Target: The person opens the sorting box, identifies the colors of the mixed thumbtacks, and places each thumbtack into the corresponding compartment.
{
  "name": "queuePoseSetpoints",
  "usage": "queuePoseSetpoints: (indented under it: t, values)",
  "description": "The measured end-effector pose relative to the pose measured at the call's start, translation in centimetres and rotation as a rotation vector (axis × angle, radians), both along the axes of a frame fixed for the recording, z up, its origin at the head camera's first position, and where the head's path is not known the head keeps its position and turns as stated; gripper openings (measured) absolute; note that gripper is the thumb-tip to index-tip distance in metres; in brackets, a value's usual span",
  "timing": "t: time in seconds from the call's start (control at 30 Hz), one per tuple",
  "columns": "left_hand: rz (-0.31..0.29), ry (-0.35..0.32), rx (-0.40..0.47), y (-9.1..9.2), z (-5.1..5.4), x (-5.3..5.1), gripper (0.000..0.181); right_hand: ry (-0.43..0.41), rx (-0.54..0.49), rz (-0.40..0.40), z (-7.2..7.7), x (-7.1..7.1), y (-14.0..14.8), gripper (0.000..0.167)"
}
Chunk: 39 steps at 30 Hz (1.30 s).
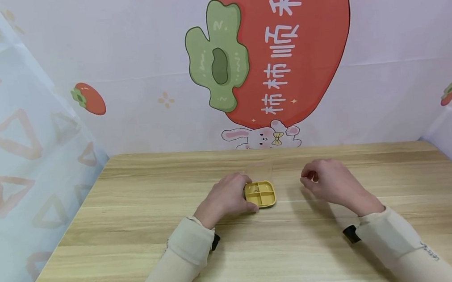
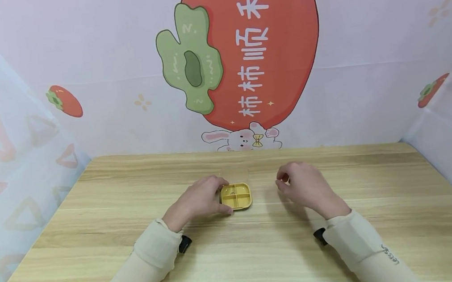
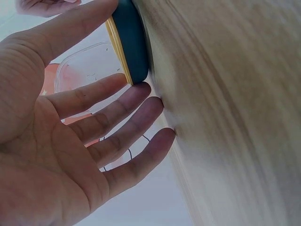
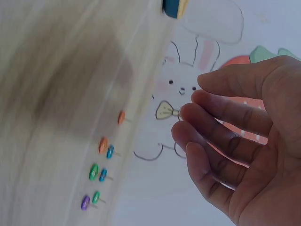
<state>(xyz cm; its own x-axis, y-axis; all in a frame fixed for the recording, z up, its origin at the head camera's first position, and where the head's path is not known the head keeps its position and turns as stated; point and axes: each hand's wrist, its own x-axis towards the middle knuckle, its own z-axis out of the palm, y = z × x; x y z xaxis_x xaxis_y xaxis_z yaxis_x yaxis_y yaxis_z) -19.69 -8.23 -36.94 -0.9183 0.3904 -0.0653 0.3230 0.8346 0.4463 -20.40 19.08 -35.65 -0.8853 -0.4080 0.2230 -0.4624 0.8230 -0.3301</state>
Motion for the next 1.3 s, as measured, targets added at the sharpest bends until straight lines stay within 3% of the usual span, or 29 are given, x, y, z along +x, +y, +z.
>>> queuePoseSetpoints:
  t: [0.53,1.3]
  values:
    - [0.017,-0.025,0.003,0.1,0.0,0.1,0.068,-0.010,0.022,-0.028,0.3,-0.3,1.5,0.003]
    - [0.021,-0.032,-0.004,0.2,0.0,0.0,0.068,-0.053,0.083,-0.058,-1.6,-1.3,2.4,0.003]
